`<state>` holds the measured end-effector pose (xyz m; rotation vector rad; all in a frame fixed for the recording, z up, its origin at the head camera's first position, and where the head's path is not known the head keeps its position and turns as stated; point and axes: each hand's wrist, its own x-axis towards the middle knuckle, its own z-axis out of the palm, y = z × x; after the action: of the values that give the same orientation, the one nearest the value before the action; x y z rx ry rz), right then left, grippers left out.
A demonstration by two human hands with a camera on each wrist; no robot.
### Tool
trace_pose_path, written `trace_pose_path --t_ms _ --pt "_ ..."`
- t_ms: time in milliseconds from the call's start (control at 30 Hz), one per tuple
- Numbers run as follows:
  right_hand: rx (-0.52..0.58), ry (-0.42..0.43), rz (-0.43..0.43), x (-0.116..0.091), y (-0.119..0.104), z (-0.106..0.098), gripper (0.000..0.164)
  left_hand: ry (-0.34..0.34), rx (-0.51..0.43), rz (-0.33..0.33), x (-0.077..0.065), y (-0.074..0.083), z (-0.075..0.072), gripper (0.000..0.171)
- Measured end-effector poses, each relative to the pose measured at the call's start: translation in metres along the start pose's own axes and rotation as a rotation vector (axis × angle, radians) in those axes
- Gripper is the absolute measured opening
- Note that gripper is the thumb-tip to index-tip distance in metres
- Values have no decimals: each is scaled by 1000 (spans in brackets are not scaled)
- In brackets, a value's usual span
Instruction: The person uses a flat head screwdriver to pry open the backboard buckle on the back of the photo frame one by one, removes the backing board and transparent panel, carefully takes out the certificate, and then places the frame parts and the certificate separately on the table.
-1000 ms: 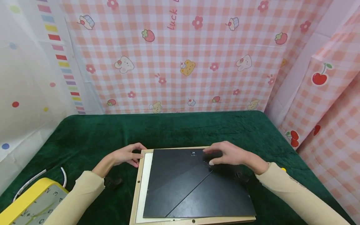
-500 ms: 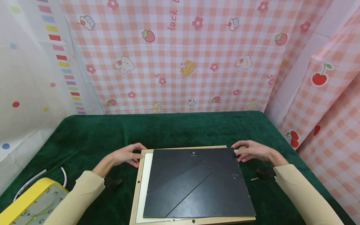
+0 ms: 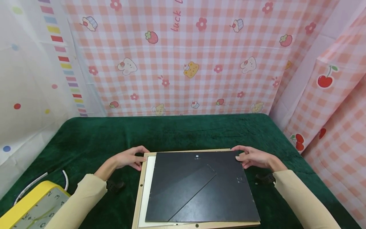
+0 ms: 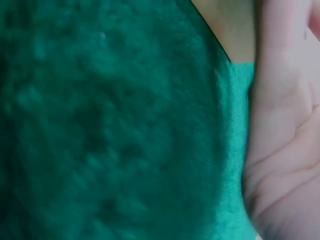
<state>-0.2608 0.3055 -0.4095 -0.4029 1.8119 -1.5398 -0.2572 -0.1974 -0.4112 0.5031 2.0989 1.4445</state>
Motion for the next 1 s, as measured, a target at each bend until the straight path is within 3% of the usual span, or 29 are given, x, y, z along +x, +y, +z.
trace_pose_path --t_ms 200,400,567,733,867,1000 --pt "109 -101 -213 -5 2 -3 33 -2 -1 2 0 0 0 33" --pt "208 -44 -348 -23 -2 -10 32 -9 7 14 0 -1 -2 32" --pt "379 145 -461 -44 0 -14 30 -6 14 10 0 -1 -1 32" --pt "643 395 -558 -64 7 -11 23 -15 16 19 0 -1 -1 34" --pt "775 554 -574 -76 11 -10 21 -8 19 13 0 0 -1 34" --pt "832 631 -571 -88 16 -12 24 -2 16 0 0 0 0 34"
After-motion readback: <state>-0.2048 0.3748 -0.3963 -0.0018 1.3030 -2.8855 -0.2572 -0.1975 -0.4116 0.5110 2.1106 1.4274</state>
